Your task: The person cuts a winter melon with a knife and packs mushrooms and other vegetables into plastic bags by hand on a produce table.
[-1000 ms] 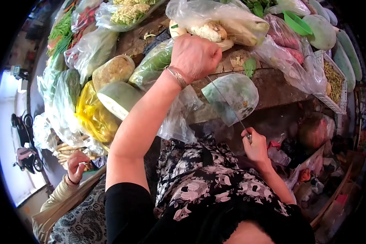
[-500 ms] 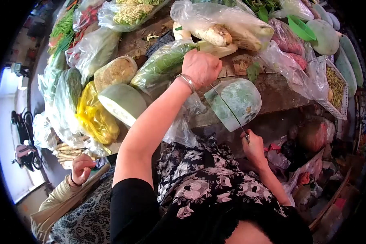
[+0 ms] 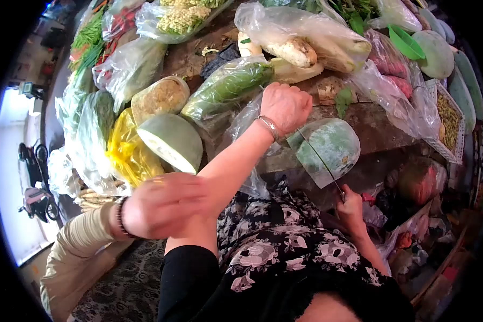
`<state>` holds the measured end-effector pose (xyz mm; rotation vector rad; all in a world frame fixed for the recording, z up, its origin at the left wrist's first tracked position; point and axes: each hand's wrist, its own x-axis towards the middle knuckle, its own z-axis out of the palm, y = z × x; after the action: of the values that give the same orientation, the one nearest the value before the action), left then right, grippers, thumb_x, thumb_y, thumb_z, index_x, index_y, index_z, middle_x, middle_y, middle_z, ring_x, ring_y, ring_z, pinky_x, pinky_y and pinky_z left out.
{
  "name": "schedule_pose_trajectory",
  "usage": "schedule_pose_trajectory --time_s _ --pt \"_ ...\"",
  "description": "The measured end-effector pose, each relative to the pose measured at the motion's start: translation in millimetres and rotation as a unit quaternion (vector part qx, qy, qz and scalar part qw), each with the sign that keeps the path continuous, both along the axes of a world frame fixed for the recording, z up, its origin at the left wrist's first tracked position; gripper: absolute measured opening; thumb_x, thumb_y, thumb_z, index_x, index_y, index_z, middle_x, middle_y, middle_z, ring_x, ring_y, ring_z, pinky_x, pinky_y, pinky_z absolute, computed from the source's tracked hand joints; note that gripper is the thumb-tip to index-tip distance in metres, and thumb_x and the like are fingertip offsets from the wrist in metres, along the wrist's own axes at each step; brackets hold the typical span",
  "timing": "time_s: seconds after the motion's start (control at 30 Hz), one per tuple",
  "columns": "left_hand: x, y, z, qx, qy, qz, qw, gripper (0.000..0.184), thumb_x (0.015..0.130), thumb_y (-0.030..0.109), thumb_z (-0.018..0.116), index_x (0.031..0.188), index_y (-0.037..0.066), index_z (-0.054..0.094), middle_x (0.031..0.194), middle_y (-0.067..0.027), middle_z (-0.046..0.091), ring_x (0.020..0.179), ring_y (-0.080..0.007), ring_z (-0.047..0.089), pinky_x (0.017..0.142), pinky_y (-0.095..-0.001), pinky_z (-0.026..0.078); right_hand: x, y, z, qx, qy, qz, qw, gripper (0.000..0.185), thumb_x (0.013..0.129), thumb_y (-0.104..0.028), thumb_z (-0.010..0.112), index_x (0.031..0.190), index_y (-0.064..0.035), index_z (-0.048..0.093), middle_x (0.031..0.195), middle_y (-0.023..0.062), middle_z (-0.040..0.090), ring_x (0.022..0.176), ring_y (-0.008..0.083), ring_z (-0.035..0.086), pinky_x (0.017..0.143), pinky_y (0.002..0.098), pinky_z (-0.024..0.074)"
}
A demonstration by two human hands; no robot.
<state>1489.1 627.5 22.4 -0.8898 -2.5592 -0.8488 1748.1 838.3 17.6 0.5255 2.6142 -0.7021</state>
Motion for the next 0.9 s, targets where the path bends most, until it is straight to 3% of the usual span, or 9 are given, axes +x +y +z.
schedule_pose_trajectory --time_s 0.37,0.43,0.5,0.57,0.7,0.73,0.83,0.87,0.9 --pt "-1 6 -21 -0.07 -0.104 -0.013 0.992 0.026 0.087 0.03 0.056 0.072 0.014 0.071 0.073 -0.0093 0.068 0.073 -0.0291 0.066 0.07 -0.0434 0.05 6 2 1 -0.001 0.002 0.033 0.999 0.029 0.078 -0.001 0.067 0.107 -0.0007 0.06 0.091 0.0261 0.065 0.088 0.0457 0.063 0.072 0.0485 0.0496" --pt "2 13 -28 -0.171 -0.192 -0.04 0.966 0.03 0.089 0.032 0.054 0.071 0.013 0.07 0.071 -0.0093 0.068 0.072 -0.0337 0.066 0.07 -0.0454 0.051 16 16 -19 0.025 0.007 0.038 0.999 0.031 0.078 -0.001 0.066 0.107 -0.0004 0.059 0.089 0.0258 0.065 0.088 0.0467 0.061 0.071 0.0495 0.0492" --pt "55 -42 2 -0.311 -0.008 -0.293 0.904 0.027 0.088 0.025 0.052 0.108 0.007 0.054 0.114 -0.0113 0.05 0.106 -0.029 0.052 0.091 -0.041 0.041 16 24 -27 0.027 -0.008 0.042 0.999 0.033 0.078 -0.002 0.066 0.11 -0.0007 0.058 0.087 0.0257 0.064 0.087 0.0471 0.061 0.07 0.0512 0.0486" --pt "84 -69 36 -0.313 0.082 -0.427 0.845 0.062 0.088 0.018 0.051 0.146 0.002 0.037 0.157 -0.0134 0.031 0.139 -0.0244 0.037 0.111 -0.0366 0.031 20 15 -19 0.021 0.024 0.052 0.998 0.032 0.079 -0.003 0.066 0.11 -0.0014 0.058 0.087 0.0261 0.064 0.086 0.0472 0.06 0.07 0.0527 0.0477" --pt "87 -67 57 -0.294 -0.046 -0.429 0.853 0.062 0.09 0.028 0.055 0.142 -0.002 0.042 0.157 -0.0138 0.028 0.142 -0.0271 0.033 0.115 -0.0397 0.028 18 8 -12 0.029 0.013 0.046 0.998 0.029 0.081 -0.004 0.066 0.109 -0.0005 0.056 0.084 0.0264 0.062 0.084 0.0476 0.06 0.068 0.0539 0.0467" --pt "85 -68 53 -0.336 -0.018 -0.435 0.835 0.065 0.09 0.031 0.057 0.148 0.009 0.039 0.157 -0.0128 0.025 0.144 -0.0282 0.029 0.115 -0.0402 0.027 16 7 -9 0.016 0.012 0.044 0.999 0.03 0.081 -0.004 0.066 0.109 0.0004 0.055 0.085 0.0259 0.063 0.084 0.048 0.059 0.068 0.054 0.0467" --pt "-16 20 -42 -0.19 -0.28 -0.066 0.939 0.025 0.09 0.032 0.056 0.094 0.013 0.071 0.106 -0.0134 0.069 0.099 -0.0317 0.065 0.084 -0.0446 0.052 9 2 -17 0.014 0.059 0.052 0.997 0.022 0.087 -0.013 0.063 0.102 0.0022 0.058 0.08 0.0259 0.062 0.081 0.046 0.06 0.069 0.0528 0.0462" --pt "-14 21 -68 -0.072 -0.186 -0.038 0.979 0.031 0.09 0.032 0.055 0.073 0.009 0.068 0.084 -0.0124 0.069 0.082 -0.0359 0.065 0.072 -0.0478 0.05 10 2 -22 0.015 0.065 0.051 0.996 0.022 0.087 -0.013 0.063 0.102 0.0022 0.058 0.08 0.0259 0.062 0.081 0.046 0.06 0.069 0.0528 0.0462" --pt "-18 22 -68 -0.069 -0.177 -0.035 0.981 0.031 0.09 0.032 0.055 0.073 0.009 0.068 0.084 -0.0124 0.069 0.082 -0.0359 0.065 0.072 -0.0478 0.05 6 3 -27 0.011 0.053 0.035 0.998 0.022 0.088 -0.014 0.062 0.101 0.0025 0.059 0.08 0.0262 0.062 0.081 0.0463 0.06 0.07 0.0531 0.0462"
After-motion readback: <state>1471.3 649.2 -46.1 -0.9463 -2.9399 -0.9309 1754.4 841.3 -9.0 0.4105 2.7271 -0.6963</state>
